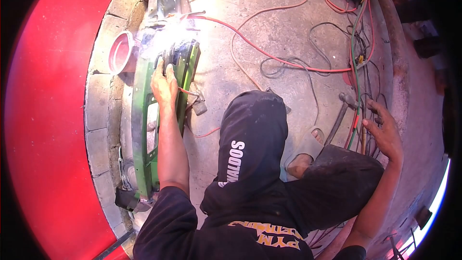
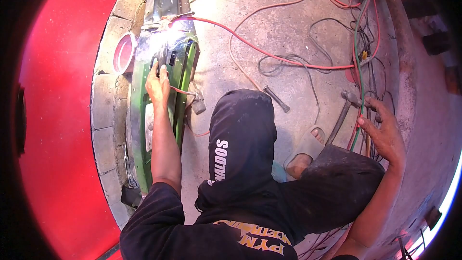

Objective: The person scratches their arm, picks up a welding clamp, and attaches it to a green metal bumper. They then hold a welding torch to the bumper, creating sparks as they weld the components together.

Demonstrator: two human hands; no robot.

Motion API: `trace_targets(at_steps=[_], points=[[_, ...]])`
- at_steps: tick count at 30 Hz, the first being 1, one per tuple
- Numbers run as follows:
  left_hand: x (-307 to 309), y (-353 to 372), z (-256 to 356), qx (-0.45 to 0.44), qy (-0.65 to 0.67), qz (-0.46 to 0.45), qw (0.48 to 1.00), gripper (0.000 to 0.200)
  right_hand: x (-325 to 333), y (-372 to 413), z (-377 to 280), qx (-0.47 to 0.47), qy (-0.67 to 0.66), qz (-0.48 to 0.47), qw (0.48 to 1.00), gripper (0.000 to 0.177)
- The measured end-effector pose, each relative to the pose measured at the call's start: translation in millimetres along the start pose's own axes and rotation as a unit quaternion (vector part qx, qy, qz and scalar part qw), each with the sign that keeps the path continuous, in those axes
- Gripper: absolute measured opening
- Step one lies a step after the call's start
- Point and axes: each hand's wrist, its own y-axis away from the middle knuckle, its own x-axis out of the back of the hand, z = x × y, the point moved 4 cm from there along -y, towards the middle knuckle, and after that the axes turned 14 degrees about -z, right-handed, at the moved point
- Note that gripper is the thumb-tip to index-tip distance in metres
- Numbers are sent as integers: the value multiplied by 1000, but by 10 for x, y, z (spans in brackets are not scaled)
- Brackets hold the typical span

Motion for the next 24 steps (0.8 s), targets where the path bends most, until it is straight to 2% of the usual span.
trace_targets(at_steps=[10, 13, 24], points=[[-16, -40, 36, 4, -7, 1, 1000, 46, -17, 0, -9, 9, -22, -2, 1000, 58], [7, 41, 98, 15, 84, 5, 996, 45, -13, -2, -40, 7, -21, -5, 1000, 58], [-32, -23, -45, 25, 18, 0, 1000, 46, -13, 5, -15, 17, -21, -6, 1000, 59]])
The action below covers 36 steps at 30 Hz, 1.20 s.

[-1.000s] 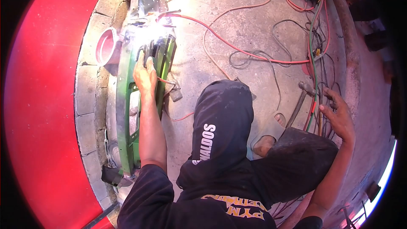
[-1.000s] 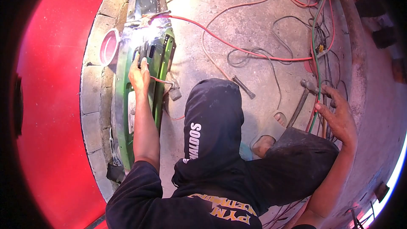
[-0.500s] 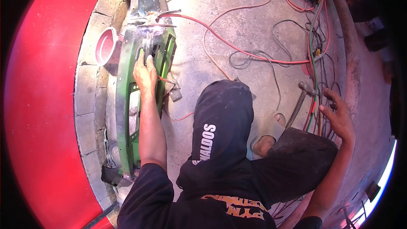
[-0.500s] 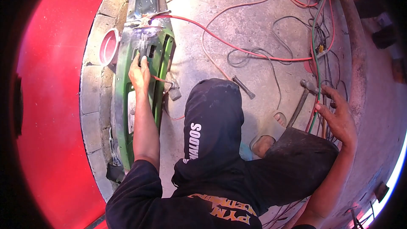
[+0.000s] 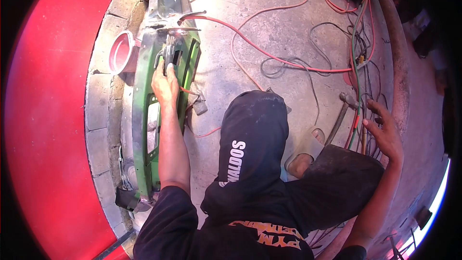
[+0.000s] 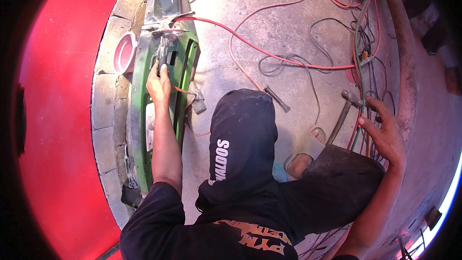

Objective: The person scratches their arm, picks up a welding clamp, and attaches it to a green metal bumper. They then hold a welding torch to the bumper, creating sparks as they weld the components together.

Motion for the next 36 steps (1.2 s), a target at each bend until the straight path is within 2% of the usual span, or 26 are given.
trace_targets(at_steps=[36], points=[[-18, -43, 105, -10, -4, 3, 1000, 47, 4, -27, 42, 0, 4, 6, 1000, 58]])
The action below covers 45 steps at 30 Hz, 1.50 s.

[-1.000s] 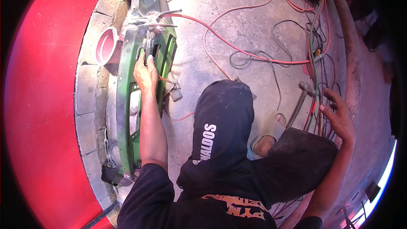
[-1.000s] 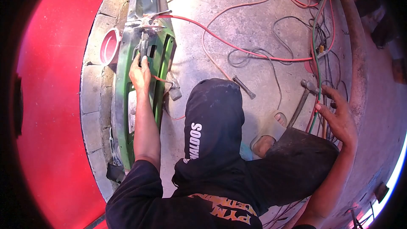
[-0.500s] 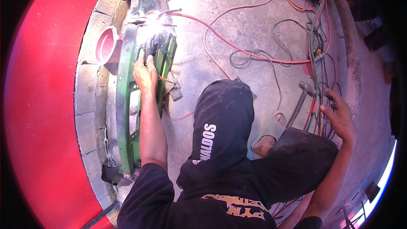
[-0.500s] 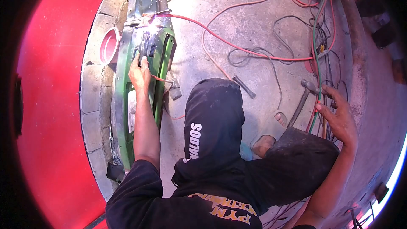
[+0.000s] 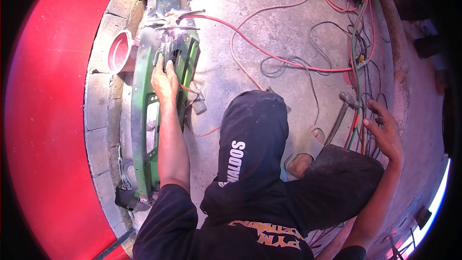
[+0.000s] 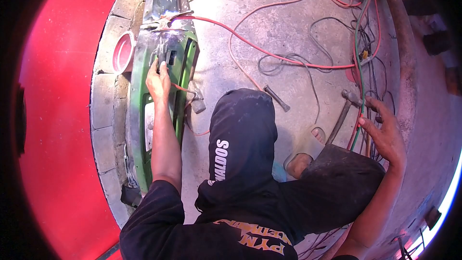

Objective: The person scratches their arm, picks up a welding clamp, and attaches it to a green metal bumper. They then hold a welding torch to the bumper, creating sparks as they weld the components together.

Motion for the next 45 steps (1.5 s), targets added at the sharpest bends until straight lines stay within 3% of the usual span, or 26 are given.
trace_targets(at_steps=[13, 19, 22, 25, 27, 29, 31, 45], points=[[41, 42, -10, -6, -23, 3, 1000, 48, 7, 8, -39, -14, -1, 0, 1000, 58], [10, 20, 21, -55, -23, 27, 998, 47, 12, 3, -3, -12, 16, 1, 1000, 58], [-11, -29, -35, 14, -4, -6, 1000, 47, 10, 1, 33, -8, 34, 8, 999, 58], [-6, -34, -35, 17, -12, -13, 1000, 47, -2, 4, -1, -8, -7, 1, 1000, 58], [-99, 43, 424, -53, 51, 203, 976, 48, -2, 9, -28, -8, -16, -2, 1000, 58], [-98, 66, 427, -51, 61, 218, 973, 48, -2, 14, -23, -9, -20, -2, 1000, 58], [50, 54, 28, 25, 18, 34, 999, 46, -7, 18, -8, -7, -19, -1, 1000, 58], [-10, -1, -12, 24, 9, 10, 1000, 46, 3, 32, -19, 0, -15, -4, 1000, 59]])
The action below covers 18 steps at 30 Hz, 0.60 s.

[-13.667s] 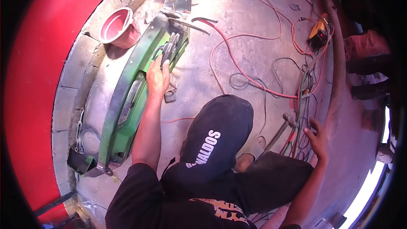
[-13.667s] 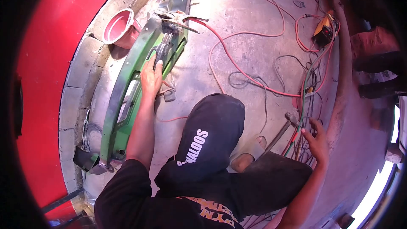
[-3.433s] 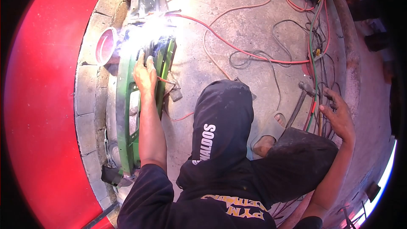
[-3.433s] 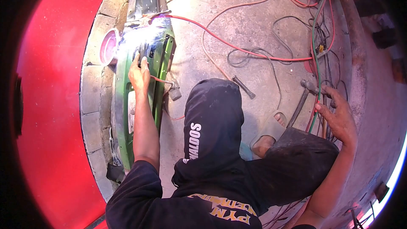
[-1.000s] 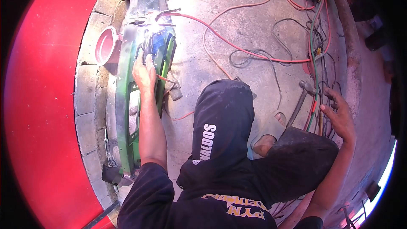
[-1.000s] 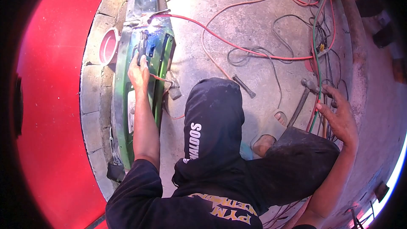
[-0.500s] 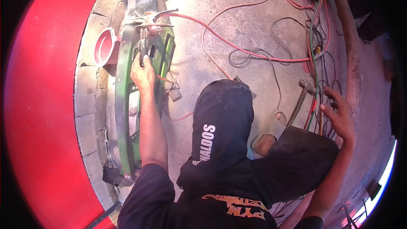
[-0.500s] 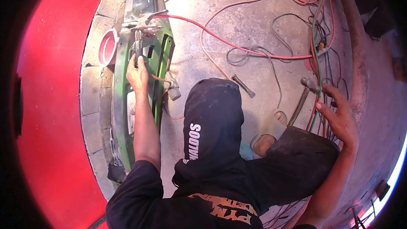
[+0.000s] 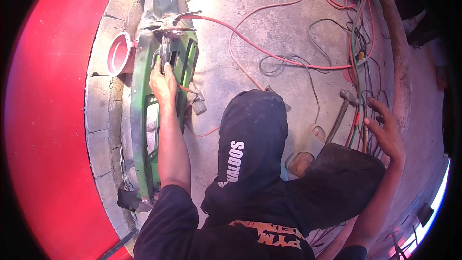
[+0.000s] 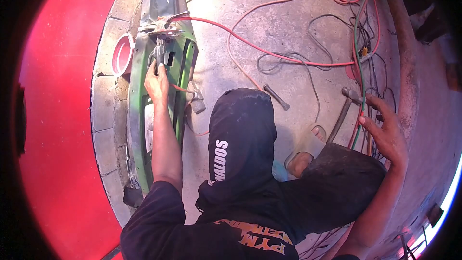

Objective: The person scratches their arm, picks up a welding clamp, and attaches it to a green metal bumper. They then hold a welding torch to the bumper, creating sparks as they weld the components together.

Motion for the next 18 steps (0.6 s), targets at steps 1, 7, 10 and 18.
trace_targets(at_steps=[1, 7, 10, 18], points=[[-11, -7, -11, -4, 2, 2, 1000, 46, 0, 0, 1, 0, 1, 0, 1000, 59], [-40, -30, -54, -2, 2, -6, 1000, 46, 4, -9, 4, -3, 0, -1, 1000, 59], [-31, -23, -56, 5, -2, -12, 1000, 45, 1, -7, -12, -5, 0, -1, 1000, 59], [6, 41, 39, -42, 5, 6, 999, 44, 23, -19, -7, -1, 57, 12, 998, 59]])
